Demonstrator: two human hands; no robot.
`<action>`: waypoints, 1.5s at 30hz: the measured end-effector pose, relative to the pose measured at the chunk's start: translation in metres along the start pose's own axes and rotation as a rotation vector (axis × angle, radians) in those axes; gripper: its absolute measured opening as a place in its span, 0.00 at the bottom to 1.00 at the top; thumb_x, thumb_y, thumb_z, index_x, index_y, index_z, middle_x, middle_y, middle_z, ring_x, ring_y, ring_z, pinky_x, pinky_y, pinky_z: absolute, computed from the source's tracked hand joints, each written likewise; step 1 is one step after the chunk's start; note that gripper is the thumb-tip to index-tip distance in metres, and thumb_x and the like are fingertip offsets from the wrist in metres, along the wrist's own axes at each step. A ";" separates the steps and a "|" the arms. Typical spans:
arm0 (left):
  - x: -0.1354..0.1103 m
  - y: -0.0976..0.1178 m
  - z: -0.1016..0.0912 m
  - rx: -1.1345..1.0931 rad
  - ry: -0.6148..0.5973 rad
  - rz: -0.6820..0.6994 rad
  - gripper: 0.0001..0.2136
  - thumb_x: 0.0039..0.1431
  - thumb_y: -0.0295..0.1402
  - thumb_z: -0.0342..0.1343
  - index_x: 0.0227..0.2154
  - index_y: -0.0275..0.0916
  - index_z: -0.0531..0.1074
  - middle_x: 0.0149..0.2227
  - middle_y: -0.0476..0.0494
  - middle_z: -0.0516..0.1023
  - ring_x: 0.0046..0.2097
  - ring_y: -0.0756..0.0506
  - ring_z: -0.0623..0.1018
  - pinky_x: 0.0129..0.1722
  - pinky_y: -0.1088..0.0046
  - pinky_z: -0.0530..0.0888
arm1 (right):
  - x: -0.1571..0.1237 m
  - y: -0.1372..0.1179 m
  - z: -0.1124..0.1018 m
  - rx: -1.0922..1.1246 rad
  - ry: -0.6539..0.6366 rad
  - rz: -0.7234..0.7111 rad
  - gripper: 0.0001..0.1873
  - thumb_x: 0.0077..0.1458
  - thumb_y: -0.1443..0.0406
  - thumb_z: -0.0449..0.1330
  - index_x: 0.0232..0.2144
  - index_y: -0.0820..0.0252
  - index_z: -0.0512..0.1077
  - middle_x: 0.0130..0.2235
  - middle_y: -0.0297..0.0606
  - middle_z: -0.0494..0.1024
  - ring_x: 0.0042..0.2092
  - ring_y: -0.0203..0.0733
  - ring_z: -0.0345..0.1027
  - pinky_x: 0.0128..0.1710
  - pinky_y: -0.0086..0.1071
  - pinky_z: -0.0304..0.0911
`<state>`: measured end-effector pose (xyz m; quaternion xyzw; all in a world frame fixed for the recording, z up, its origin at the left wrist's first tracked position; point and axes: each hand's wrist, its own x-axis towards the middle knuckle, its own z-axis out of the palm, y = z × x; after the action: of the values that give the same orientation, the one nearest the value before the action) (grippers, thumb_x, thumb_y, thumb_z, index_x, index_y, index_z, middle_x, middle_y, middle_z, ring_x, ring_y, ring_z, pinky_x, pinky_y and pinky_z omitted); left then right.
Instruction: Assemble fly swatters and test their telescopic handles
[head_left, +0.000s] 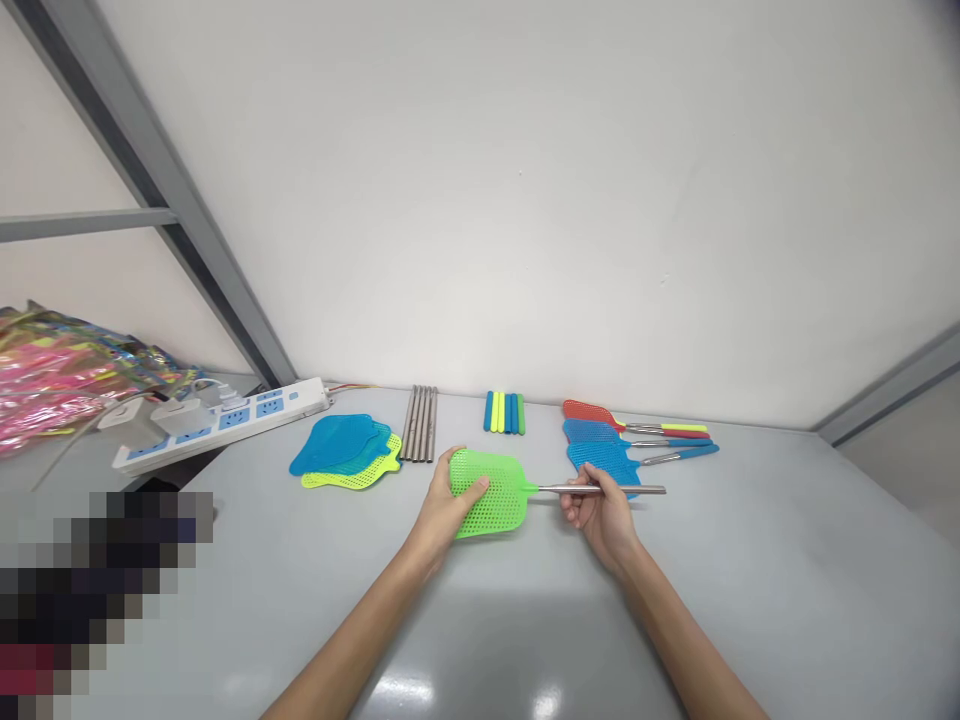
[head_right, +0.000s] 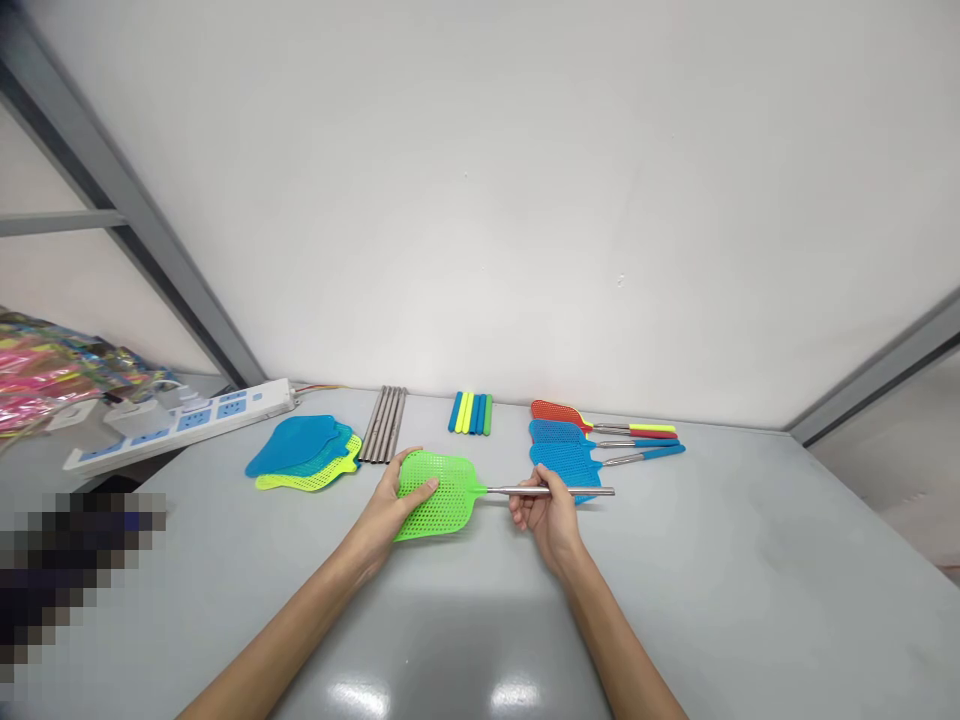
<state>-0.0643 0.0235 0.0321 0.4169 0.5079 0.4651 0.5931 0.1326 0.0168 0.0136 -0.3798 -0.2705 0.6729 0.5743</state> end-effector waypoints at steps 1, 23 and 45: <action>0.000 0.000 0.000 0.000 -0.002 -0.001 0.26 0.43 0.37 0.56 0.46 0.44 0.55 0.39 0.44 0.68 0.38 0.47 0.72 0.39 0.69 0.67 | 0.000 0.000 0.000 0.000 0.001 -0.003 0.13 0.45 0.57 0.51 0.17 0.60 0.57 0.15 0.36 0.69 0.15 0.33 0.58 0.13 0.24 0.47; -0.009 0.009 0.006 0.017 0.029 0.041 0.24 0.45 0.37 0.54 0.47 0.43 0.54 0.39 0.44 0.69 0.38 0.47 0.71 0.39 0.69 0.67 | -0.006 -0.003 0.005 0.007 -0.016 0.022 0.15 0.46 0.54 0.50 0.19 0.59 0.58 0.17 0.35 0.68 0.17 0.34 0.57 0.12 0.25 0.48; -0.006 0.003 0.003 -0.041 0.011 -0.068 0.24 0.44 0.36 0.56 0.46 0.44 0.56 0.40 0.43 0.69 0.38 0.47 0.72 0.38 0.70 0.67 | -0.007 0.003 0.008 0.024 -0.064 0.013 0.14 0.47 0.57 0.50 0.17 0.59 0.58 0.18 0.37 0.69 0.18 0.36 0.60 0.13 0.26 0.51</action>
<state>-0.0621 0.0184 0.0368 0.3846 0.5154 0.4576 0.6141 0.1246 0.0098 0.0178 -0.3528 -0.2782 0.6915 0.5657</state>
